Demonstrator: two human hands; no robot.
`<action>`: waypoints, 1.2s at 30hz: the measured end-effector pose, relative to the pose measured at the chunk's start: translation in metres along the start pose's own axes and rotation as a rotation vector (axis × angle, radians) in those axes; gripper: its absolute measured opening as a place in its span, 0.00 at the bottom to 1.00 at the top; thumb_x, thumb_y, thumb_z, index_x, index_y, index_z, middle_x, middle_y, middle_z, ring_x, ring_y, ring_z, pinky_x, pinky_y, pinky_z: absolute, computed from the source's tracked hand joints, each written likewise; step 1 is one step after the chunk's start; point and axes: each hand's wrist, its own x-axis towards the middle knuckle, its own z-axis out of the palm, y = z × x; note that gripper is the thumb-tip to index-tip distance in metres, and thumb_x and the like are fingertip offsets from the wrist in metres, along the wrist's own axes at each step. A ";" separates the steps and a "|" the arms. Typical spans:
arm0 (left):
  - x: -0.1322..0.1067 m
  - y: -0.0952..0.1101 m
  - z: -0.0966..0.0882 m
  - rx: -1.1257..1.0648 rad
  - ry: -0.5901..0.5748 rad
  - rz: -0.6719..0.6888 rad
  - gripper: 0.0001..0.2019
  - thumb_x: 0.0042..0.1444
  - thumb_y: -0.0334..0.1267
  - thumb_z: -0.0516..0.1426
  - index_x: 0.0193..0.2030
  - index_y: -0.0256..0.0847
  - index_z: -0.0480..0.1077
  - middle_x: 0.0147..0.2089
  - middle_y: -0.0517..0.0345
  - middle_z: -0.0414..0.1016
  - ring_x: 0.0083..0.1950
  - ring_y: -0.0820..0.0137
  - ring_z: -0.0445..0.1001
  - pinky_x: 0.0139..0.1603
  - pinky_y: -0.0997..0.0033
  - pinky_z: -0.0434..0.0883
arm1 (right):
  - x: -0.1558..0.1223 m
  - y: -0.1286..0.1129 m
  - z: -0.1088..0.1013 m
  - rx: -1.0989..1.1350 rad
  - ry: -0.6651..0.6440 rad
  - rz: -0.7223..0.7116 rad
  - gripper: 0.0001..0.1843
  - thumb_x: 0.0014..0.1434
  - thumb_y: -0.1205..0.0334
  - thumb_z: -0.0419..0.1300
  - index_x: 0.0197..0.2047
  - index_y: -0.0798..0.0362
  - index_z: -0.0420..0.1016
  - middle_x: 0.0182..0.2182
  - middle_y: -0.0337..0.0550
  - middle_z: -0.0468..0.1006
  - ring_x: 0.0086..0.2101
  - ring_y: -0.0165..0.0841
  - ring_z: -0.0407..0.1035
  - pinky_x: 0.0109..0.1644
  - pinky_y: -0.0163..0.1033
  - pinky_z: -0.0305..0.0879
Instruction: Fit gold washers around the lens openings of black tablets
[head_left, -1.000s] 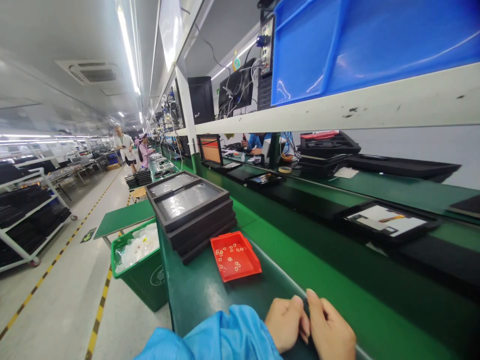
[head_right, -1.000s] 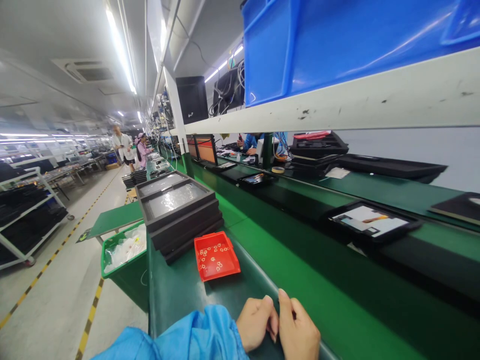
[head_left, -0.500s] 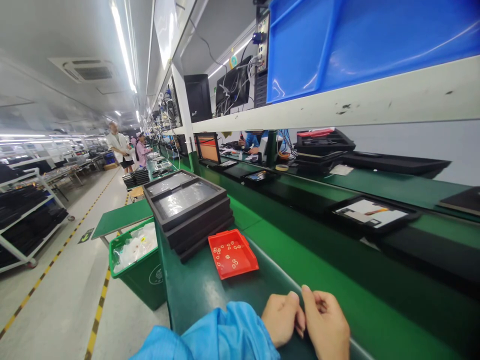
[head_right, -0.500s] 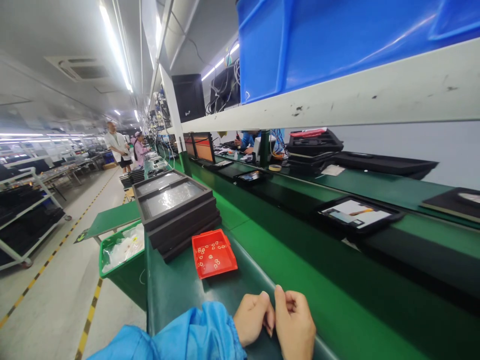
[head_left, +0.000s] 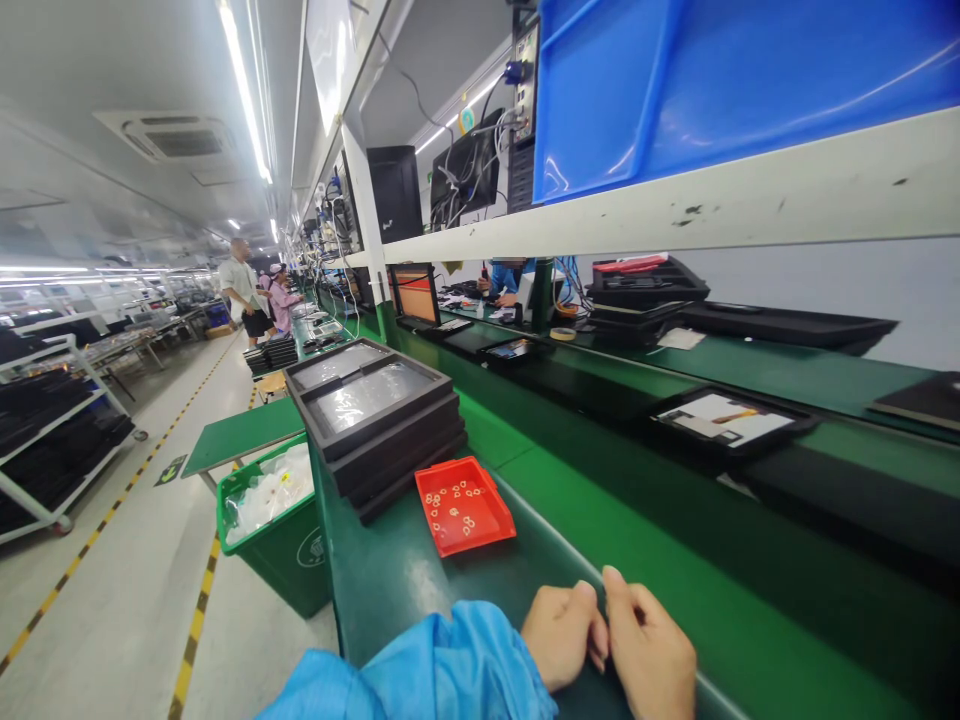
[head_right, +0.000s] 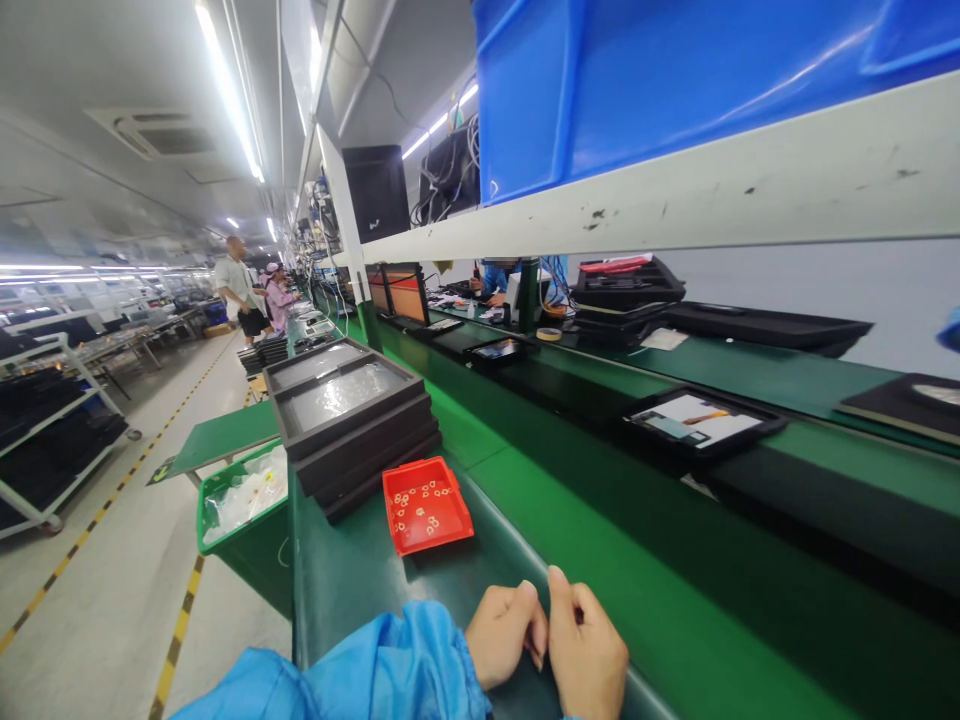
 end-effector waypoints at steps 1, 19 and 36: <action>0.000 0.000 0.000 0.000 -0.003 -0.002 0.38 0.54 0.72 0.36 0.14 0.41 0.59 0.13 0.59 0.56 0.19 0.74 0.57 0.29 0.68 0.61 | 0.000 -0.002 0.000 0.024 0.019 0.020 0.31 0.46 0.28 0.50 0.16 0.49 0.58 0.14 0.36 0.62 0.21 0.32 0.58 0.28 0.39 0.58; 0.000 0.001 0.001 -0.013 0.002 0.018 0.39 0.49 0.76 0.36 0.13 0.42 0.57 0.12 0.60 0.55 0.17 0.75 0.57 0.25 0.70 0.59 | 0.003 -0.002 0.006 0.252 0.071 0.093 0.26 0.36 0.39 0.59 0.31 0.52 0.70 0.25 0.45 0.75 0.29 0.42 0.71 0.36 0.46 0.67; 0.001 -0.006 -0.001 0.000 -0.053 0.021 0.35 0.56 0.70 0.42 0.17 0.40 0.60 0.14 0.65 0.57 0.18 0.76 0.58 0.27 0.71 0.61 | 0.009 0.012 0.014 0.300 0.100 -0.004 0.29 0.42 0.40 0.59 0.38 0.55 0.74 0.34 0.49 0.77 0.34 0.41 0.71 0.41 0.45 0.68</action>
